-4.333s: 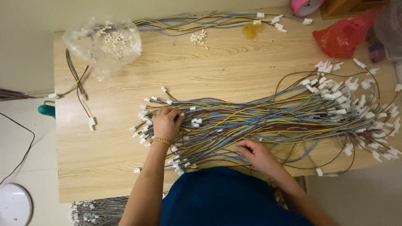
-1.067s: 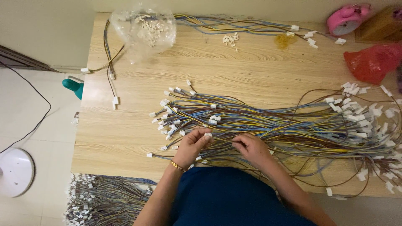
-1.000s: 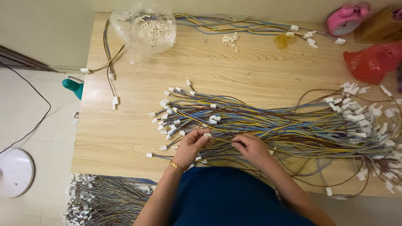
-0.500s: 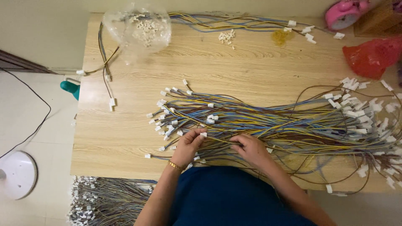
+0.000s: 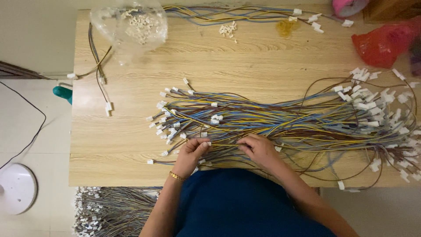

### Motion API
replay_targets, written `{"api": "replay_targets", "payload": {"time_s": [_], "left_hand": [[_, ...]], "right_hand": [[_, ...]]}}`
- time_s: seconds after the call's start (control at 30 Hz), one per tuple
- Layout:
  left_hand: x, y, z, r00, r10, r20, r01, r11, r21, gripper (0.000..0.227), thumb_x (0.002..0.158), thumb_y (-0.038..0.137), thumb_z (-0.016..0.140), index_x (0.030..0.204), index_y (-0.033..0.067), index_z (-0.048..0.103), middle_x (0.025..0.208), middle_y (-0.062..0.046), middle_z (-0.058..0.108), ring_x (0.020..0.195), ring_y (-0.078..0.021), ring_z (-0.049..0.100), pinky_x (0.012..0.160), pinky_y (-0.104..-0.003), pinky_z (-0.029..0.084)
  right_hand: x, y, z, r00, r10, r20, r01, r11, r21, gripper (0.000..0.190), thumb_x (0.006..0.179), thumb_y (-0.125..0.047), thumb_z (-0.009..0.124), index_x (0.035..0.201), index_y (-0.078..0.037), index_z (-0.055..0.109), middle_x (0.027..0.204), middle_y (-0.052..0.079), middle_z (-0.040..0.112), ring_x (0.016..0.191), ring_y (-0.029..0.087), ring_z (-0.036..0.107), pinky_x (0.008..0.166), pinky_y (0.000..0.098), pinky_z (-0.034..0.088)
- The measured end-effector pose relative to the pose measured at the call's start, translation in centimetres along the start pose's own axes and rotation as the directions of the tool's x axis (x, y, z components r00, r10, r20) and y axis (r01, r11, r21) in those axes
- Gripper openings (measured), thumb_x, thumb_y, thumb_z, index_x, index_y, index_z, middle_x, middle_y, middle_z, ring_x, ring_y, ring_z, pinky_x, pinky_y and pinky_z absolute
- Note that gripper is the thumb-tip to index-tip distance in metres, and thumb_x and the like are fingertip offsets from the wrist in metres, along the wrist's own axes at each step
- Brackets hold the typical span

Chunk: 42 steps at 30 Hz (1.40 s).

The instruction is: Assembling and organizing electronic wire harnesses by attaching small plastic connectors to the wire ends.

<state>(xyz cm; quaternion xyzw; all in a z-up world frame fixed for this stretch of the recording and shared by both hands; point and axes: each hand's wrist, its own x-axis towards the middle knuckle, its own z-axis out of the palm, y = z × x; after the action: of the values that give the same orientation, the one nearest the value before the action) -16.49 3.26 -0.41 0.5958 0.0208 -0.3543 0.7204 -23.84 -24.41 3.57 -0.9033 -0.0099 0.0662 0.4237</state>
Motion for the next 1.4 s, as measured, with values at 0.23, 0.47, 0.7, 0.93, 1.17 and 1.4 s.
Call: {"api": "replay_targets", "payload": {"time_s": [0.23, 0.47, 0.7, 0.93, 1.17, 1.4], "left_hand": [[-0.3, -2.5, -0.8, 0.997, -0.063, -0.033, 0.067, 0.992, 0.108, 0.023, 0.102, 0.023, 0.065, 0.104, 0.0009, 0.071, 0.09, -0.002, 0.073, 0.076, -0.0083, 0.062, 0.07, -0.023, 0.053], [1.0, 2.8, -2.4, 0.912, 0.21, -0.352, 0.001, 0.857, 0.515, 0.018, 0.098, 0.024, 0.069, 0.102, 0.0072, 0.073, 0.081, -0.008, 0.071, 0.069, -0.012, 0.061, 0.062, -0.03, 0.052], [4.3, 7.5, -7.8, 0.638, 0.692, -0.339, -0.046, 0.474, 0.879, 0.009, 0.095, 0.018, 0.072, 0.101, 0.0109, 0.074, 0.09, -0.012, 0.069, 0.076, -0.0283, 0.067, 0.067, -0.04, 0.054], [5.3, 8.2, -6.8, 0.702, 0.703, -0.114, -0.053, 0.211, 0.976, 0.024, 0.084, 0.014, 0.077, 0.108, 0.0185, 0.078, 0.099, -0.011, 0.068, 0.089, -0.0319, 0.065, 0.076, -0.044, 0.055], [6.7, 7.0, -7.4, 0.785, 0.607, -0.126, 0.024, 0.174, 0.984, 0.042, 0.076, 0.023, 0.084, 0.117, 0.0194, 0.076, 0.106, -0.01, 0.067, 0.099, -0.0332, 0.061, 0.084, -0.046, 0.052], [7.2, 6.4, -8.3, 0.78, 0.613, -0.122, -0.004, 0.201, 0.98, 0.041, 0.077, 0.027, 0.084, 0.115, 0.0151, 0.076, 0.104, -0.013, 0.067, 0.098, -0.0349, 0.06, 0.086, -0.045, 0.052]], "right_hand": [[-0.5, -0.9, -0.2, 1.0, -0.014, 0.013, 0.015, 0.998, -0.065, 0.018, 0.088, -0.022, 0.074, 0.101, -0.01, 0.074, 0.093, 0.008, 0.072, 0.089, 0.028, 0.069, 0.076, 0.0404, 0.054], [-0.2, 0.2, 0.0, 0.997, 0.048, 0.059, -0.043, 0.997, -0.069, 0.021, 0.087, -0.026, 0.073, 0.103, -0.012, 0.076, 0.093, 0.005, 0.073, 0.088, 0.025, 0.071, 0.077, 0.0389, 0.056], [-0.1, 0.0, -0.5, 0.992, 0.08, 0.103, -0.073, 0.995, -0.062, 0.021, 0.089, -0.025, 0.071, 0.104, -0.012, 0.077, 0.093, 0.005, 0.073, 0.087, 0.024, 0.071, 0.076, 0.039, 0.057], [-0.5, 0.1, -0.1, 0.993, 0.084, 0.087, -0.077, 0.994, -0.083, 0.021, 0.089, -0.026, 0.071, 0.103, -0.012, 0.077, 0.09, 0.004, 0.072, 0.086, 0.022, 0.069, 0.075, 0.0382, 0.055], [-0.3, 0.0, -0.2, 0.984, 0.124, 0.13, -0.109, 0.988, -0.113, 0.02, 0.09, -0.026, 0.07, 0.103, -0.011, 0.077, 0.088, 0.003, 0.071, 0.084, 0.02, 0.068, 0.073, 0.0369, 0.055], [-0.2, -0.1, -0.1, 0.987, 0.101, 0.122, -0.091, 0.992, -0.087, 0.02, 0.09, -0.027, 0.071, 0.102, -0.011, 0.077, 0.087, 0.003, 0.072, 0.083, 0.02, 0.069, 0.074, 0.0365, 0.056]]}}
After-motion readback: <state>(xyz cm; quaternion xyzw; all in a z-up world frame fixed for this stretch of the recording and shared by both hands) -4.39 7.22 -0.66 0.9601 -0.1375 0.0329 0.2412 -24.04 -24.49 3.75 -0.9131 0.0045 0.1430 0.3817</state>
